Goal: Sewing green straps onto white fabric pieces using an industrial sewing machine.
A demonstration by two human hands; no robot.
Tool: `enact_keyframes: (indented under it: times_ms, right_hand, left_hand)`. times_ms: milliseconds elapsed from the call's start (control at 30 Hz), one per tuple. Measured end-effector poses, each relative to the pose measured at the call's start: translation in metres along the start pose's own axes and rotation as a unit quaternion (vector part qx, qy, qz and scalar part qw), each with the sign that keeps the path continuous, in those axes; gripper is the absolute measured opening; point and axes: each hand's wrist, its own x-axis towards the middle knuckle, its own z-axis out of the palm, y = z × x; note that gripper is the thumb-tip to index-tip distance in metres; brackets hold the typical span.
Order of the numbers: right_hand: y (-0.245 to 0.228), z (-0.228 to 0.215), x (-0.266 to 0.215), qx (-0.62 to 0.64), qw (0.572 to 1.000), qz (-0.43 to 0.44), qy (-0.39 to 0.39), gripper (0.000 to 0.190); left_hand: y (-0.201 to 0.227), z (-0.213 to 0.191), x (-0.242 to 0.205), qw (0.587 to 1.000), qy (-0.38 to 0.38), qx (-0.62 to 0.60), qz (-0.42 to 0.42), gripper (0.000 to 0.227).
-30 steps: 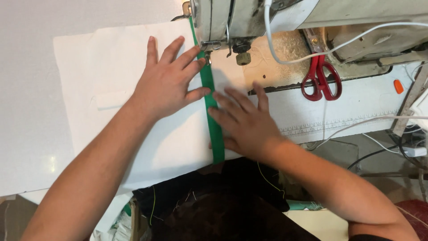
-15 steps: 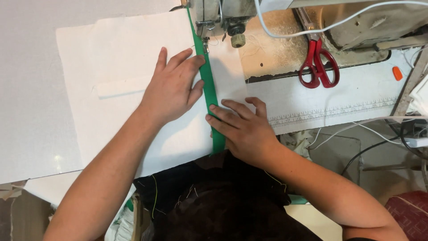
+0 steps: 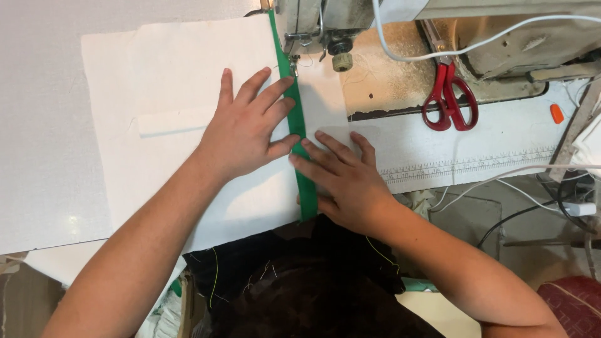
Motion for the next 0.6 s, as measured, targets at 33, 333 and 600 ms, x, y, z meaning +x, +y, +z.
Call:
enact_keyframes:
  times_ms: [33,333,600]
  right_hand:
    - [-0.001,0.001,-0.001,0.020,0.999,0.035,-0.031,0.080]
    - [0.002,-0.004,0.001,-0.027,0.999,0.007,-0.022,0.064]
    - [0.017,-0.003,0.017,-0.043,0.999,-0.004,-0.023,0.062]
  left_hand:
    - [0.000,-0.001,0.000,1.000,0.005,0.009,0.007,0.050]
    - [0.007,-0.007,-0.002,1.000,-0.019,0.009,-0.019,0.054]
    - [-0.008,-0.003,0.010,0.999,-0.021,0.003,-0.027,0.053]
